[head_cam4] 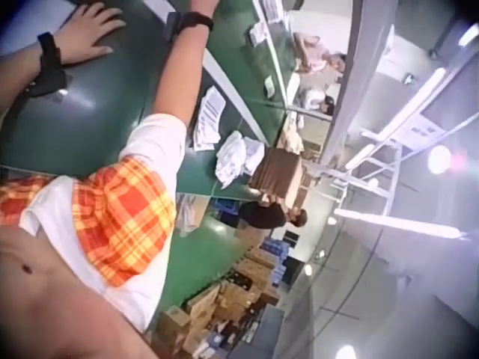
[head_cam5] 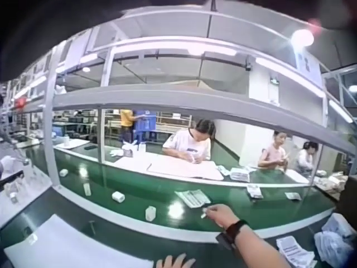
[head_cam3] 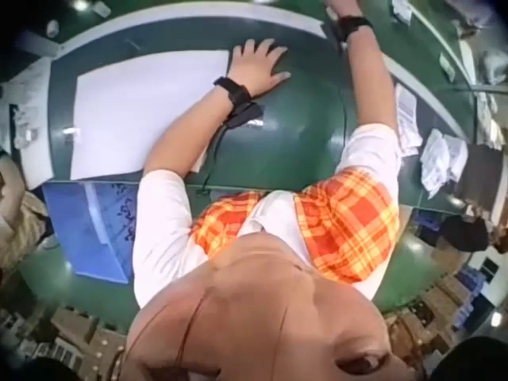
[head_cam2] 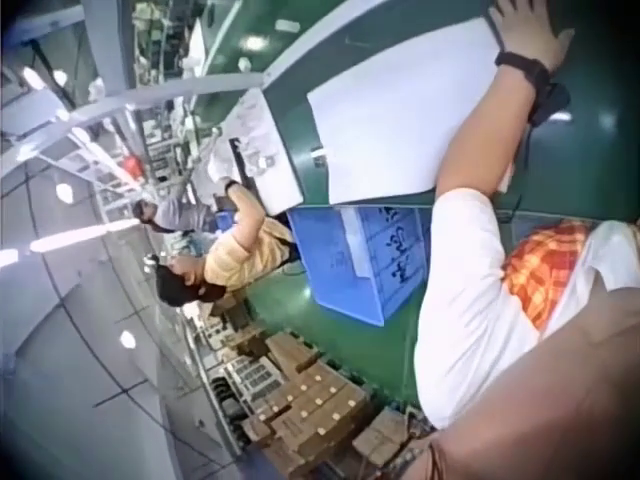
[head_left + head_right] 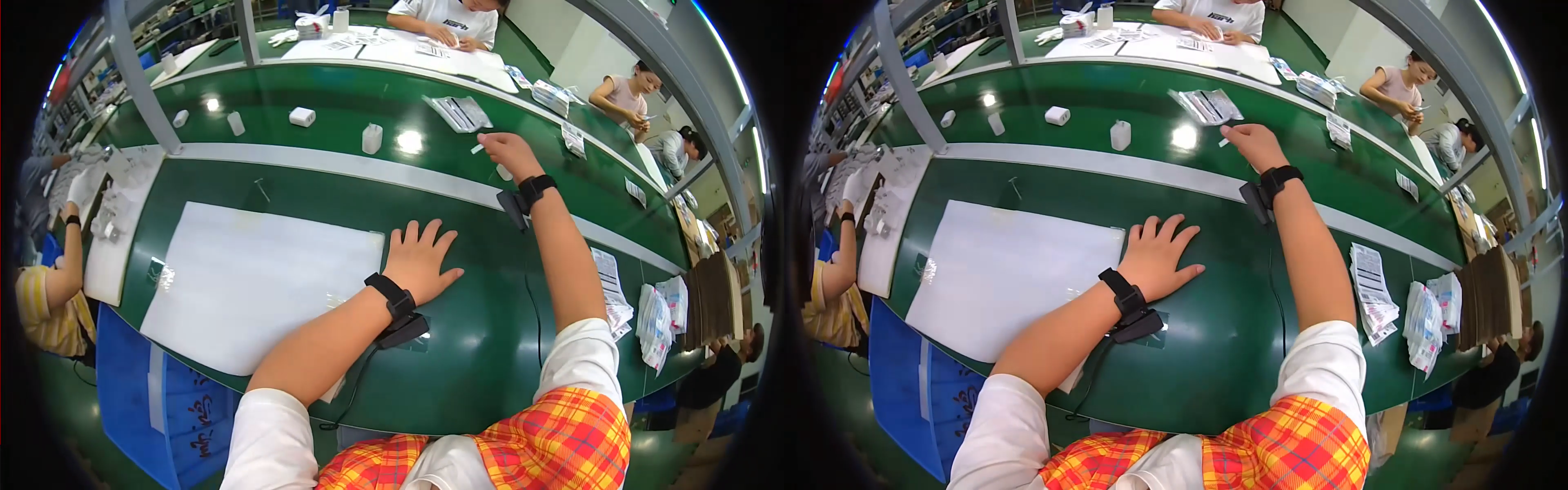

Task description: The person packages power adapters by hand, picking up an adapter and a plastic pouch, sliding the adapter into the pouch, and sealing the adhesive flap. This process is repeated multiple times throughout the video.

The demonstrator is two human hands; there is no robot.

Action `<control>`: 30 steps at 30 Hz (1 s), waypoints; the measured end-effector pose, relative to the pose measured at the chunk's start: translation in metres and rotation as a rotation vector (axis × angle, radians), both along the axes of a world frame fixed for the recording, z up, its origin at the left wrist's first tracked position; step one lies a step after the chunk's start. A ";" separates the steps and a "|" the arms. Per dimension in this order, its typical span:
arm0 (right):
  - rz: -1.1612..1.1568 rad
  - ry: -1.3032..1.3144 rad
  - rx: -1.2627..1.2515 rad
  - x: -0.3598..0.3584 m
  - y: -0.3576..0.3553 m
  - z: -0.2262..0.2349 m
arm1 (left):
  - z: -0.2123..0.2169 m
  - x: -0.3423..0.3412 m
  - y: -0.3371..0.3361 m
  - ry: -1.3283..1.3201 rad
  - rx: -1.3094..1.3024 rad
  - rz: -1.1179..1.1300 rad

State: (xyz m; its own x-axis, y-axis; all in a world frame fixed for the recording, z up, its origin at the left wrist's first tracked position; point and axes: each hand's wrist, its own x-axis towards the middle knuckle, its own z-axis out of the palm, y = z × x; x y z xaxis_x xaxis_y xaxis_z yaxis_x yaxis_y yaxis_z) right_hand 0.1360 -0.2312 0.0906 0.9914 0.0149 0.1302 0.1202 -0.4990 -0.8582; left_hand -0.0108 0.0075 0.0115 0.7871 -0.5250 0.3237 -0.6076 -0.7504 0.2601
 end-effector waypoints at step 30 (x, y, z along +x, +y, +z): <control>-0.238 0.052 -0.928 -0.252 -0.248 -0.037 | 0.005 0.005 -0.001 0.061 0.107 -0.043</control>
State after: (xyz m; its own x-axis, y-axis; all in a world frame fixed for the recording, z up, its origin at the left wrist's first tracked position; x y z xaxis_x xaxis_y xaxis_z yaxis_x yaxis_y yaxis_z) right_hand -0.1160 -0.4792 0.0540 0.9859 -0.1126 0.1239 -0.0991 -0.9889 -0.1104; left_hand -0.0061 0.0063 0.0164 0.7797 -0.5874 0.2169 -0.6252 -0.7496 0.2174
